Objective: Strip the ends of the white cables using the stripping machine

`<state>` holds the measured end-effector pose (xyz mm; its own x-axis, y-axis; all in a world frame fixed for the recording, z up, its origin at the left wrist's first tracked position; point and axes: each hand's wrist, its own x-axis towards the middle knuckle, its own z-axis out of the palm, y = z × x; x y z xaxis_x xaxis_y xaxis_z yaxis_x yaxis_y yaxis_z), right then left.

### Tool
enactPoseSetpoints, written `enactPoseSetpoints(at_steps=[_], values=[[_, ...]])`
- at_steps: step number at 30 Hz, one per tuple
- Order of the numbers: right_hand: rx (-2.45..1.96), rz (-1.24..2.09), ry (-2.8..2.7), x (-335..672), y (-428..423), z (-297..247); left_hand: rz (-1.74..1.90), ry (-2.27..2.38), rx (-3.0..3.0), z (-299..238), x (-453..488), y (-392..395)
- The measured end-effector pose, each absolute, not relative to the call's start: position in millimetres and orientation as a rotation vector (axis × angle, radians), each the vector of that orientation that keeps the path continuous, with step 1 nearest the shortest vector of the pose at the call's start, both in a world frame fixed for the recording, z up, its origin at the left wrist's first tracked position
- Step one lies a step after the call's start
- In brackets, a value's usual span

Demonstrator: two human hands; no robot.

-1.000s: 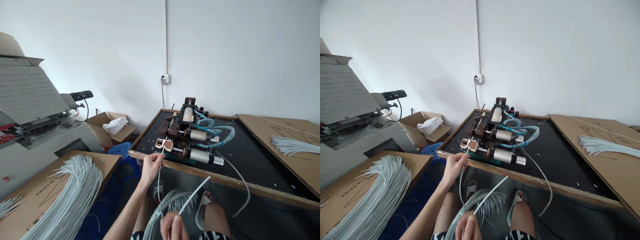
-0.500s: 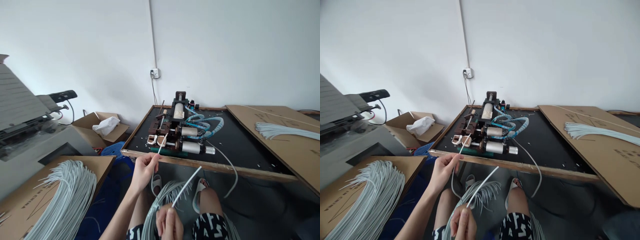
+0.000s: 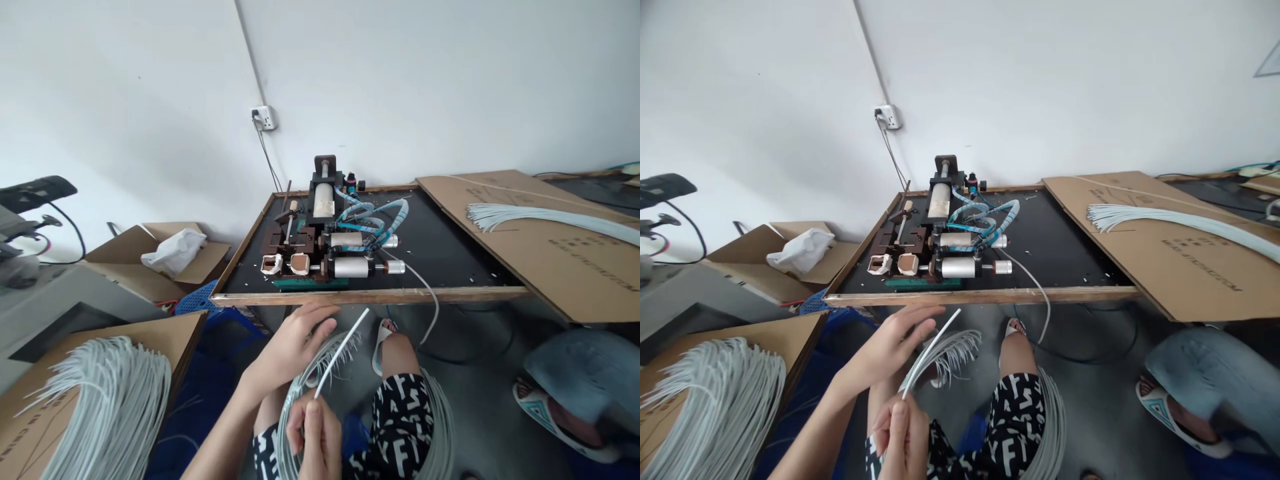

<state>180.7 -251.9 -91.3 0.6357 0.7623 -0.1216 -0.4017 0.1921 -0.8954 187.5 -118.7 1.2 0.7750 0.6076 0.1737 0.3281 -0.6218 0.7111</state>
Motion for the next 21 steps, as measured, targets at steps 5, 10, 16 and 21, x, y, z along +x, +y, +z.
enactPoseSetpoints(at_steps=[5,10,16,21], values=[[-1.03,0.895,-0.438,186,-250,-99,0.305,0.572,1.754,13,163,-143],[-1.259,0.829,-0.302,182,-257,-101,0.265,0.669,1.491,1,148,-162],[-1.102,0.863,-0.797,226,-246,-111,0.724,0.607,1.764,6,145,-162],[-1.368,0.978,-0.479,247,-242,-183,0.848,0.563,1.741,6,145,-160]])
